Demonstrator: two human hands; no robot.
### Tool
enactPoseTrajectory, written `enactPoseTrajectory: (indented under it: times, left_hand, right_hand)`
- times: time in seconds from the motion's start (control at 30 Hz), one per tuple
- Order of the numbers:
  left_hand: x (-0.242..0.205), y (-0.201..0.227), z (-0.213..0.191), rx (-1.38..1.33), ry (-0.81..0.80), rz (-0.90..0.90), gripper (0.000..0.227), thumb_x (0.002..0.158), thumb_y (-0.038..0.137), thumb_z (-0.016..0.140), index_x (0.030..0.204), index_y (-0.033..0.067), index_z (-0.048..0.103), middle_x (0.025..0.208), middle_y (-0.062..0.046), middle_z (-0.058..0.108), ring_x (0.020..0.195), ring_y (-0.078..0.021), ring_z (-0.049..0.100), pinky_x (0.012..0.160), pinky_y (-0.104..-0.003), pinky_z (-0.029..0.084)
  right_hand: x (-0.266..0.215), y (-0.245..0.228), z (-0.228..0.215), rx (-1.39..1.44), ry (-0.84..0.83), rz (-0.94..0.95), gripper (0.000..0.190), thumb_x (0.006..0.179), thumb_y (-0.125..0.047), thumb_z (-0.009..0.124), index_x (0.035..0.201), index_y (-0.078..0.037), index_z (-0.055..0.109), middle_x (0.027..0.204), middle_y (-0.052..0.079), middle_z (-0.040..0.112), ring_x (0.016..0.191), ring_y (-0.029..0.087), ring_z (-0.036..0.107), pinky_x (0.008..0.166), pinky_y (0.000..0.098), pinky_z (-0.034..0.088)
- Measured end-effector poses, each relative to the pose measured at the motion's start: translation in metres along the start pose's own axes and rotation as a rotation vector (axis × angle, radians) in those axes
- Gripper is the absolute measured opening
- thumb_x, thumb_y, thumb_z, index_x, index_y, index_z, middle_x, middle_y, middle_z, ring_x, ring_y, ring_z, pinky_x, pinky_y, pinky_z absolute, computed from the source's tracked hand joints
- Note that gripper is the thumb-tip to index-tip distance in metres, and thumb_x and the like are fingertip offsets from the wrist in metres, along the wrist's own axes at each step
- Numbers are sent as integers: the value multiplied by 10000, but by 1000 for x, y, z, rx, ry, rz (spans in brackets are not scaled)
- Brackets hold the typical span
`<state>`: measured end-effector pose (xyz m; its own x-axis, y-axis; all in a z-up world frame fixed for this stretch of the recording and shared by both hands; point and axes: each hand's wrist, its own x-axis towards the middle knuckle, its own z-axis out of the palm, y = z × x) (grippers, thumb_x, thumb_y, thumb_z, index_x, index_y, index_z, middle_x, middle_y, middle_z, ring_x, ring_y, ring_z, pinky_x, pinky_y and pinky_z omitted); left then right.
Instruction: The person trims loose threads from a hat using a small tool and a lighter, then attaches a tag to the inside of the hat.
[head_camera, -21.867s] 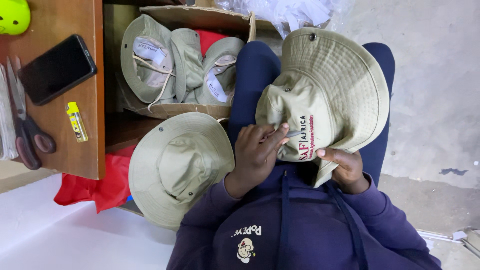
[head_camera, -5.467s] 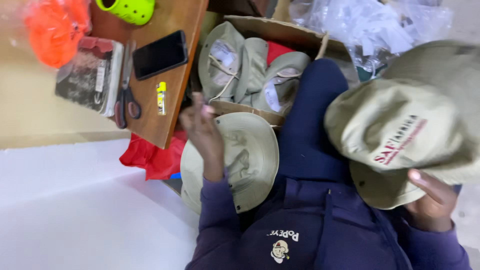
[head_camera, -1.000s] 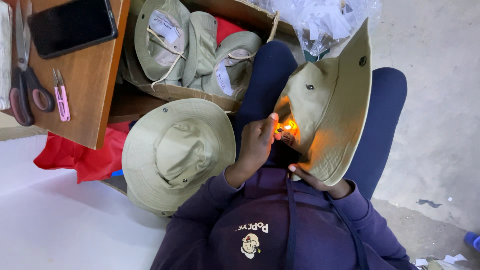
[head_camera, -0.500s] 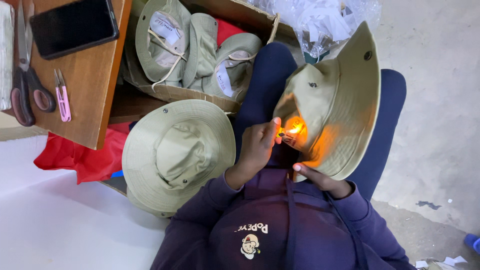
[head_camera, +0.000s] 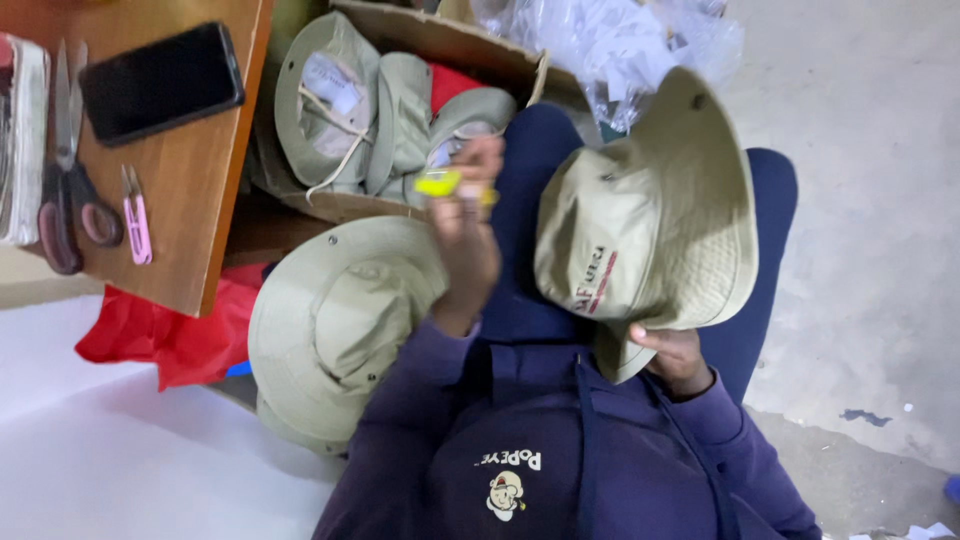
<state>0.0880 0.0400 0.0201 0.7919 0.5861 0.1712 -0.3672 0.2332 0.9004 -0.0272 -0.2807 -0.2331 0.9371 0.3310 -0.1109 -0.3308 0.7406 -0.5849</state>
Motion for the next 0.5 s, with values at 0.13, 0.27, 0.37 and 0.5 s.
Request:
enactPoseTrajectory:
  times: [0.13, 0.27, 0.37, 0.5]
  left_hand:
    - [34, 47, -61, 222, 73, 39, 466, 1073, 478, 574, 1223, 44, 497, 1117, -190, 735, 914, -243, 765, 865, -366, 643]
    - [73, 97, -160, 1411, 340, 551, 448, 1144, 329, 588, 1447, 2, 537, 1315, -270, 636, 1185, -423, 667, 1066, -546, 530]
    - [95, 137, -202, 1843, 438, 498, 395, 1151, 239, 619, 1461, 18, 514, 1255, -271, 632, 1119, -459, 642, 958, -541, 525]
    - [102, 158, -229, 1955, 379, 501, 315, 1181, 182, 509, 1421, -14, 563, 1179, -256, 615, 1034, -453, 630, 819, -518, 523]
  right_hand:
    - [10, -33, 40, 9, 21, 20, 706, 709, 113, 646, 1402, 184, 527, 1327, 404, 647, 1213, 582, 640, 1003, 772, 471]
    - [15, -30, 58, 31, 35, 86, 718, 729, 66, 633, 1437, 140, 537, 1324, 352, 673, 1238, 552, 633, 1010, 761, 459]
    - [22, -57, 107, -137, -26, 82, 568, 807, 11, 686, 1366, 94, 627, 1350, 277, 688, 1301, 437, 636, 1126, 617, 459]
    - [30, -91, 185, -390, 62, 175, 531, 854, -65, 771, 1371, 6, 668, 1434, 165, 676, 1388, 296, 618, 1243, 453, 464]
